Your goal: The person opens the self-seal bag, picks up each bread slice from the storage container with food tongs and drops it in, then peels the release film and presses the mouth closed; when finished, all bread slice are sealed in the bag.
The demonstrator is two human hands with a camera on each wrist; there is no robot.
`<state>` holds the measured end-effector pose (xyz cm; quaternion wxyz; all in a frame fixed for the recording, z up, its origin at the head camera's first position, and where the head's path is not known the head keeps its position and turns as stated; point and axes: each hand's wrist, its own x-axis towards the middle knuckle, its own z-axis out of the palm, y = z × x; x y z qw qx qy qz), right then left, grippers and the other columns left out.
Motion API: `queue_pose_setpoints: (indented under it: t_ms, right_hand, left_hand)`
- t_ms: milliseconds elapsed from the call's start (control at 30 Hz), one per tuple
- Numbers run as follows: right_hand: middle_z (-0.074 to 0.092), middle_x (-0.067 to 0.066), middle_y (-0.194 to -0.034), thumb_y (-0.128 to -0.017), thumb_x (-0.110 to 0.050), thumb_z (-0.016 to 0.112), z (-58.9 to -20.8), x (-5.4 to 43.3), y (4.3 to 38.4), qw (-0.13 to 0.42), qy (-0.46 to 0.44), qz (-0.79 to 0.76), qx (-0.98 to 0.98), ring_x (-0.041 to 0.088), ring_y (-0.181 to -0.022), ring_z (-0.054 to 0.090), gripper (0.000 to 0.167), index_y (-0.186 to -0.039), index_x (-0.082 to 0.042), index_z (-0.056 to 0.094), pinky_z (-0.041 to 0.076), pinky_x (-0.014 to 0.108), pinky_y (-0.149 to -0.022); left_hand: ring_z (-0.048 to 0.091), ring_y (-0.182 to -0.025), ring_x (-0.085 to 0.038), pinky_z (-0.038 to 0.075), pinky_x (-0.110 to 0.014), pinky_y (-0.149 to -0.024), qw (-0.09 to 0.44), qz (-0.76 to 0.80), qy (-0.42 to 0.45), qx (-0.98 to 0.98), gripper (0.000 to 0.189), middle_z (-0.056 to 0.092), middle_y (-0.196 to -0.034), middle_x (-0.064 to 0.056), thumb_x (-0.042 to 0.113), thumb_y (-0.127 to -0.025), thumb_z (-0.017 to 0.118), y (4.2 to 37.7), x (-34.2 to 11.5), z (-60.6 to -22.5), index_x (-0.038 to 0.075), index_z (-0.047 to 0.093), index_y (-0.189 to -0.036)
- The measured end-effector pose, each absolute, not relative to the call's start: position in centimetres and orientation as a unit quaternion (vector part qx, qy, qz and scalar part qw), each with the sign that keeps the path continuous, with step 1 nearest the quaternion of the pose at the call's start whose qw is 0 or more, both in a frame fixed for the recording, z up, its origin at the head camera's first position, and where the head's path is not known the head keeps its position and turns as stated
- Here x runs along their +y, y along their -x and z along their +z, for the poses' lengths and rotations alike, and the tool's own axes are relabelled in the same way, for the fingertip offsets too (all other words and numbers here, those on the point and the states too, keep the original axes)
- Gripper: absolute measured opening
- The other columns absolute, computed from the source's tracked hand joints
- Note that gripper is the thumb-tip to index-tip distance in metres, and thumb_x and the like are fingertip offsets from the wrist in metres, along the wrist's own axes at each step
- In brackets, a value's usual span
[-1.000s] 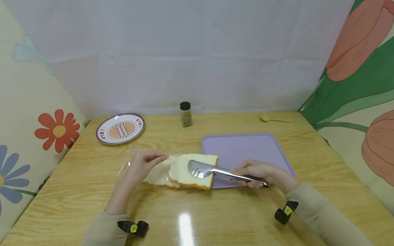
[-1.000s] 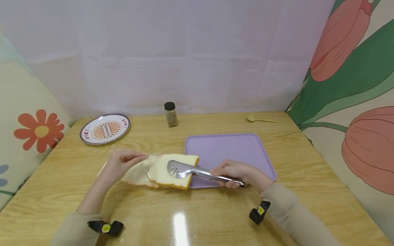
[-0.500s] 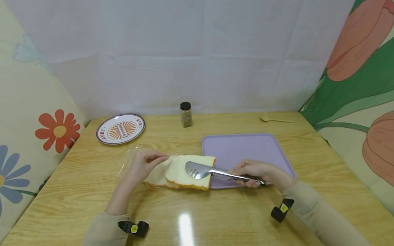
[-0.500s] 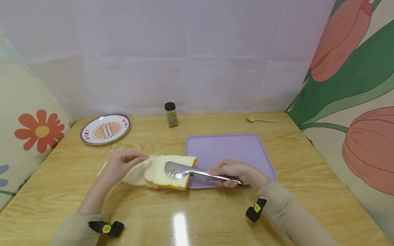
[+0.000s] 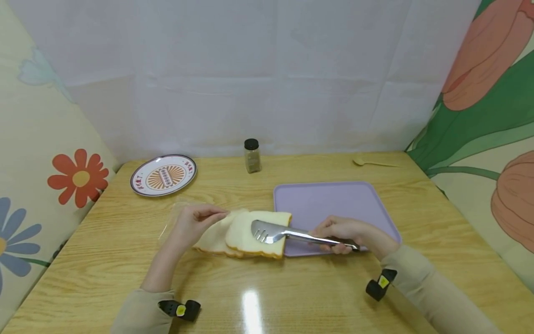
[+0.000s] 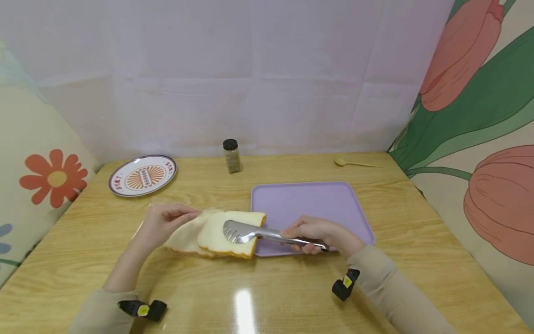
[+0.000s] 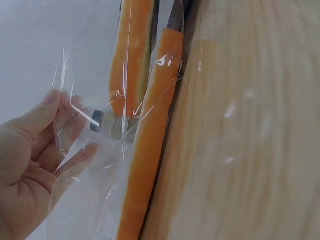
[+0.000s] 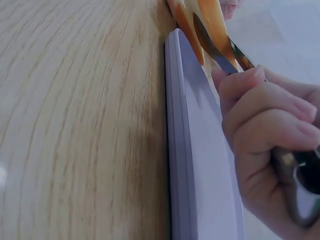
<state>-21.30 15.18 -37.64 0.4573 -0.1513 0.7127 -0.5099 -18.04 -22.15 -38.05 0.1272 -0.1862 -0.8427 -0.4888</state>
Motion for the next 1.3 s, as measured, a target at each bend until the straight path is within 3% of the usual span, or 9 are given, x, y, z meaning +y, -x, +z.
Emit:
queue_pose_setpoints:
  t_ms: [667, 933, 1200, 1300]
  right_hand:
    - [0.053, -0.002, -0.058, -0.096, -0.026, 0.054, -37.5, 13.3, 22.3, 0.454, 0.167, -0.499, 0.719, 0.003, -0.037, 0.036, 0.038, -0.108, 0.008, 0.062, 0.031, 0.016, -0.034]
    - [0.053, -0.001, -0.058, -0.095, -0.028, 0.054, -36.8, 13.0, 22.6, 0.448, 0.171, -0.468, 0.742, 0.005, -0.038, 0.034, 0.036, -0.104, 0.005, 0.065, 0.030, 0.017, -0.036]
    - [0.052, 0.000, -0.056, -0.095, -0.026, 0.055, -36.3, 13.0, 22.5, 0.445, 0.173, -0.465, 0.746, 0.005, -0.036, 0.032, 0.035, -0.103, 0.007, 0.065, 0.029, 0.018, -0.034]
    - [0.052, 0.000, -0.056, -0.095, -0.026, 0.055, -36.3, 13.0, 22.5, 0.445, 0.169, -0.466, 0.746, 0.005, -0.036, 0.033, 0.035, -0.103, 0.006, 0.065, 0.029, 0.018, -0.034]
  left_hand:
    - [0.062, -0.081, 0.005, 0.053, -0.011, -0.071, 0.115, -0.470, 0.169, -0.858, 0.012, 0.072, -0.094, -0.018, 0.003, -0.086, 0.065, 18.1, -22.2, -37.9, -0.001, 0.073, -0.094]
    - [0.068, -0.082, -0.004, 0.054, -0.011, -0.072, 0.127, -0.486, 0.179, -0.846, 0.012, 0.071, -0.093, -0.021, 0.002, -0.084, 0.067, 18.0, -22.1, -37.9, -0.004, 0.072, -0.093]
    - [0.061, -0.084, 0.011, 0.052, -0.010, -0.074, 0.141, -0.498, 0.180, -0.836, 0.012, 0.071, -0.095, -0.021, -0.002, -0.084, 0.066, 17.8, -21.9, -37.7, -0.004, 0.072, -0.094]
    - [0.063, -0.085, 0.009, 0.053, -0.011, -0.074, 0.133, -0.503, 0.185, -0.833, 0.012, 0.071, -0.095, -0.021, -0.002, -0.084, 0.066, 17.8, -21.8, -37.7, -0.004, 0.072, -0.094]
